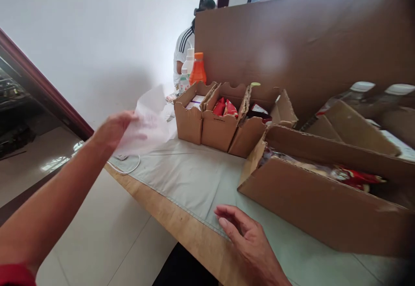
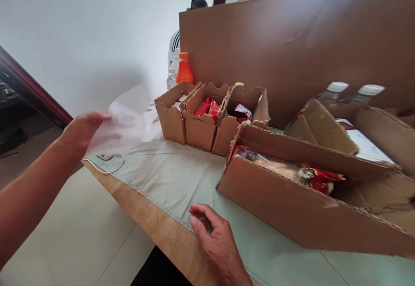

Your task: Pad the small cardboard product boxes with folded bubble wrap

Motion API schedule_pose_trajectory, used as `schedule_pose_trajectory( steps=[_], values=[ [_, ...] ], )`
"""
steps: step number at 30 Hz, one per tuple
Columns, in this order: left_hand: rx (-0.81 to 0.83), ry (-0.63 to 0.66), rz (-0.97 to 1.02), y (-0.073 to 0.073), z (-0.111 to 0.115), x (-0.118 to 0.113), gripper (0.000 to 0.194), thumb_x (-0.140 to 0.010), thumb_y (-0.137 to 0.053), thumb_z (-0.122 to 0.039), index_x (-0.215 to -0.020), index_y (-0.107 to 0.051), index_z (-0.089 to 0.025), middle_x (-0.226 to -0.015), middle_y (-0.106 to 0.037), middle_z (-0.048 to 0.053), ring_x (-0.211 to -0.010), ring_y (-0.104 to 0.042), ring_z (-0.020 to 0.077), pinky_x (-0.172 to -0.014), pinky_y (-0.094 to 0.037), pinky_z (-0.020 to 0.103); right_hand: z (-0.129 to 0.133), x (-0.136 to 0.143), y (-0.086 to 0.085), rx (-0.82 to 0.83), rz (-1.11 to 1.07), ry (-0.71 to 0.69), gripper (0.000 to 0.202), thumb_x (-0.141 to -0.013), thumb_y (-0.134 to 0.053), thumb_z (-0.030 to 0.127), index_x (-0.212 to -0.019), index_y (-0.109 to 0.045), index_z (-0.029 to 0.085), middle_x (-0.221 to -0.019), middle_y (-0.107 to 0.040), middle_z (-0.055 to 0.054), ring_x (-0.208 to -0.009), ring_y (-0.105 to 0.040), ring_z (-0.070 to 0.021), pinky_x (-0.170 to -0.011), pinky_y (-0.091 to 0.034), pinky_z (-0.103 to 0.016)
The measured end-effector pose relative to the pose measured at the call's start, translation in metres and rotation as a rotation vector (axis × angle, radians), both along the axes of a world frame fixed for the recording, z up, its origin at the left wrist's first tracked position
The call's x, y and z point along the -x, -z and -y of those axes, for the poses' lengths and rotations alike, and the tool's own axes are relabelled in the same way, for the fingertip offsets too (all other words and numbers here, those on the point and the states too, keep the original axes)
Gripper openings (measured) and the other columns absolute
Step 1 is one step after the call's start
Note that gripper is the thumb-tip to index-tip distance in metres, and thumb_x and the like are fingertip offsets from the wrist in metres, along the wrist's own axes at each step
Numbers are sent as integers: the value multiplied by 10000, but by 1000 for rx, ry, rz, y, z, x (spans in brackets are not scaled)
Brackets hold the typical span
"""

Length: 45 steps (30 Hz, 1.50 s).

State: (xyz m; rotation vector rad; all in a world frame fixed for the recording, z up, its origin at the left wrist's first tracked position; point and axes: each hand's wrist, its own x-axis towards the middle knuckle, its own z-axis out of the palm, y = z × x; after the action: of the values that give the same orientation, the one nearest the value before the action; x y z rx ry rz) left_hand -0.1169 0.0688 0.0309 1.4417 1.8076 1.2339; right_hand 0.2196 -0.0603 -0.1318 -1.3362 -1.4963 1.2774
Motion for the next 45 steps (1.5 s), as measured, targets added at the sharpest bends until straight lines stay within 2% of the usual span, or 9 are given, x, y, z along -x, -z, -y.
schedule_pose_trajectory(
  steps=[5,12,19,23,28,32,38,42,45],
  values=[
    [515,557,975,83,123,-54,391,-529,-803,-391,-854,-789,-175,-813,-774,93,-944,-734,383,-602,-541,330,21,27,-14,365,-645,-125,647,-828,-721,661,-1305,-662,229,-1233,-747,-135,-1150,-700,-286,-874,-582,-390],
    [803,540,1443,162,224,-107,341,-707,-849,-390,-966,-806,-173,-944,-801,111,-825,-753,255,-710,-582,315,12,31,-15,326,-708,81,399,-702,-852,434,-995,-732,191,-930,-770,-43,-816,-700,-205,-766,-566,-330],
    [820,514,1247,181,249,-126,416,-704,-903,-325,-1073,-783,-175,-925,-796,114,-815,-754,241,-741,-576,332,-31,26,-30,81,-466,103,258,-744,-758,285,-985,-707,209,-839,-739,1,-695,-640,-141,-721,-538,-297],
    [869,399,1279,184,247,-137,370,-643,-930,-279,-965,-802,-149,-856,-801,105,-714,-736,207,-674,-574,301,-45,18,-30,31,-261,98,648,-774,-804,354,-1366,-579,217,-892,-748,-12,-819,-684,-202,-828,-561,-380],
    [866,290,1355,174,239,-132,334,-626,-904,-199,-934,-807,-113,-842,-798,109,-737,-747,227,-723,-610,332,18,-31,-19,40,61,142,597,-937,-641,435,-1477,-512,218,-1239,-727,-118,-1127,-688,-282,-1027,-511,-486],
    [934,350,1379,167,232,-123,291,-707,-823,-144,-988,-794,-76,-884,-797,139,-734,-756,239,-668,-631,325,93,-60,-10,-228,439,-100,617,-924,-596,225,-1523,-480,320,-1516,-574,-72,-1380,-547,-300,-1150,-440,-529],
    [1033,490,1350,165,226,-114,300,-805,-790,-300,-1000,-759,-74,-923,-780,142,-732,-748,239,-476,-598,270,103,-16,-6,-627,340,-243,476,-914,-516,57,-1338,-631,241,-1312,-718,-83,-1240,-644,-243,-1075,-505,-452],
    [734,385,930,163,230,-89,514,-908,-649,-590,-1115,-718,-124,-1070,-767,176,-950,-745,292,-679,-637,349,81,7,-8,-379,205,-23,184,-959,-554,161,-880,-710,218,-755,-718,3,-692,-653,-154,-679,-523,-277],
    [238,222,289,164,233,-79,385,-942,-661,-436,-1261,-665,-221,-1242,-714,118,-1153,-679,280,-911,-596,401,71,11,-4,-196,218,77,139,-939,-589,213,-1004,-712,204,-722,-695,24,-635,-625,-141,-625,-483,-257]
  ],
)
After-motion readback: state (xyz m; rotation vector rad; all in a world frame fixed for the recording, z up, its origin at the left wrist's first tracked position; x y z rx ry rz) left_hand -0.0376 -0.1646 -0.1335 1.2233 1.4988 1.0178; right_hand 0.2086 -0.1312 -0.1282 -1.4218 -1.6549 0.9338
